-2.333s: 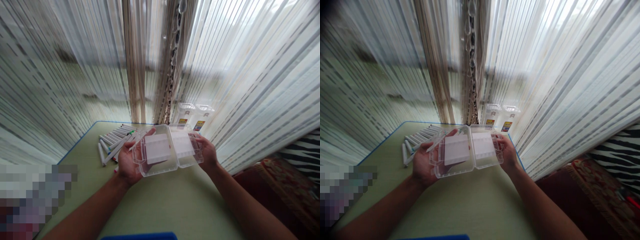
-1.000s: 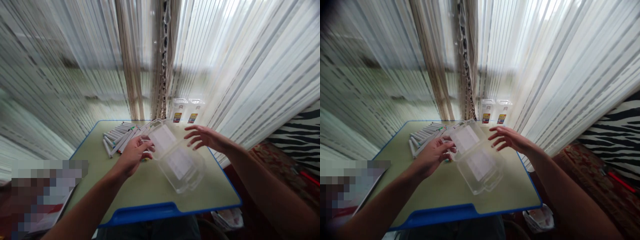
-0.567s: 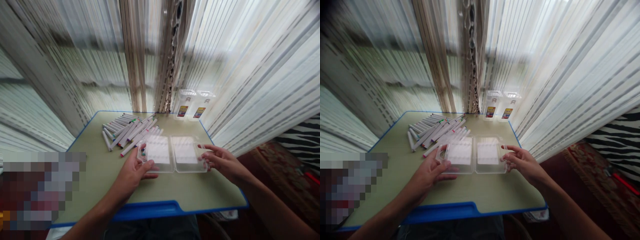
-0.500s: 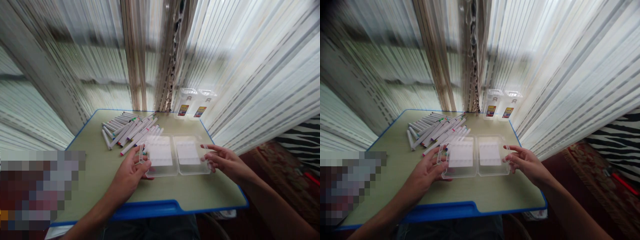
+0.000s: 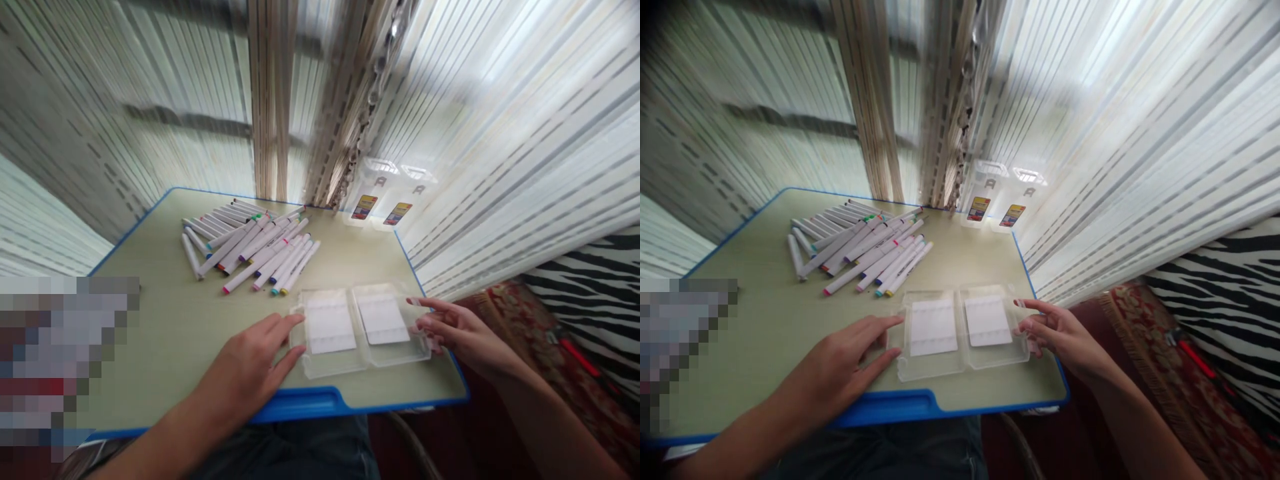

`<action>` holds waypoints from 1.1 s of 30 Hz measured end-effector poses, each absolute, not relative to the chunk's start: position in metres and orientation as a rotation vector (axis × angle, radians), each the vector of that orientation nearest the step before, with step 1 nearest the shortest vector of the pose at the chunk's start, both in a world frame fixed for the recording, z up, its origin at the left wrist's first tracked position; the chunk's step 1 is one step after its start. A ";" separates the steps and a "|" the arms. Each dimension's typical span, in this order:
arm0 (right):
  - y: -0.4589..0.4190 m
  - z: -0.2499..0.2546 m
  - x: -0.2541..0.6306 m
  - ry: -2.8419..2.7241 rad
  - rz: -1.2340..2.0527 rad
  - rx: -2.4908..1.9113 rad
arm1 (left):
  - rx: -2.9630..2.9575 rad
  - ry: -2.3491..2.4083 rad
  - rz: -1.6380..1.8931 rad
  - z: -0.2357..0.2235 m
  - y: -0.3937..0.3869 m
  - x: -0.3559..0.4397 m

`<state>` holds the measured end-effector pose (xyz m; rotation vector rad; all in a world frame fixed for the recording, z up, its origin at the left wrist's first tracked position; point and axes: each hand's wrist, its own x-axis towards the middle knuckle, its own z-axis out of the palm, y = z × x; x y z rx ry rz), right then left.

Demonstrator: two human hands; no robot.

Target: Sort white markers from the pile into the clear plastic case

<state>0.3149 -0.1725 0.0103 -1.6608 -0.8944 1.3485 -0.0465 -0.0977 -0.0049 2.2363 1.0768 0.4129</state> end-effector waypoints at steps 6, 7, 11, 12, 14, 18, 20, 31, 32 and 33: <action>-0.171 0.007 0.322 -1.305 1.095 -1.929 | 2.399 1.056 0.538 -0.014 -0.097 -0.047; -0.172 0.007 0.325 -1.396 0.993 -1.979 | 2.421 1.049 0.569 -0.015 -0.097 -0.047; -0.174 0.013 0.327 -1.727 0.437 -2.098 | 2.490 1.018 0.665 -0.013 -0.102 -0.049; -0.175 0.015 0.323 -1.794 0.364 -2.074 | 2.510 1.007 0.685 -0.011 -0.104 -0.048; -0.175 0.019 0.310 -1.925 0.282 -1.978 | 2.562 0.971 0.700 -0.009 -0.107 -0.046; -0.167 0.021 0.271 -2.211 0.212 -1.701 | 2.687 0.864 0.612 -0.007 -0.109 -0.039; -0.160 0.018 0.252 -2.332 0.195 -1.620 | 2.734 0.856 0.516 -0.008 -0.108 -0.036; -0.147 -0.017 0.226 -2.528 0.067 -1.642 | 2.745 0.914 0.458 -0.024 -0.104 -0.039; -0.147 -0.017 0.226 -2.527 0.063 -1.639 | 2.745 0.915 0.464 -0.025 -0.105 -0.039; -0.147 -0.017 0.226 -2.528 0.063 -1.638 | 2.746 0.918 0.467 -0.026 -0.105 -0.039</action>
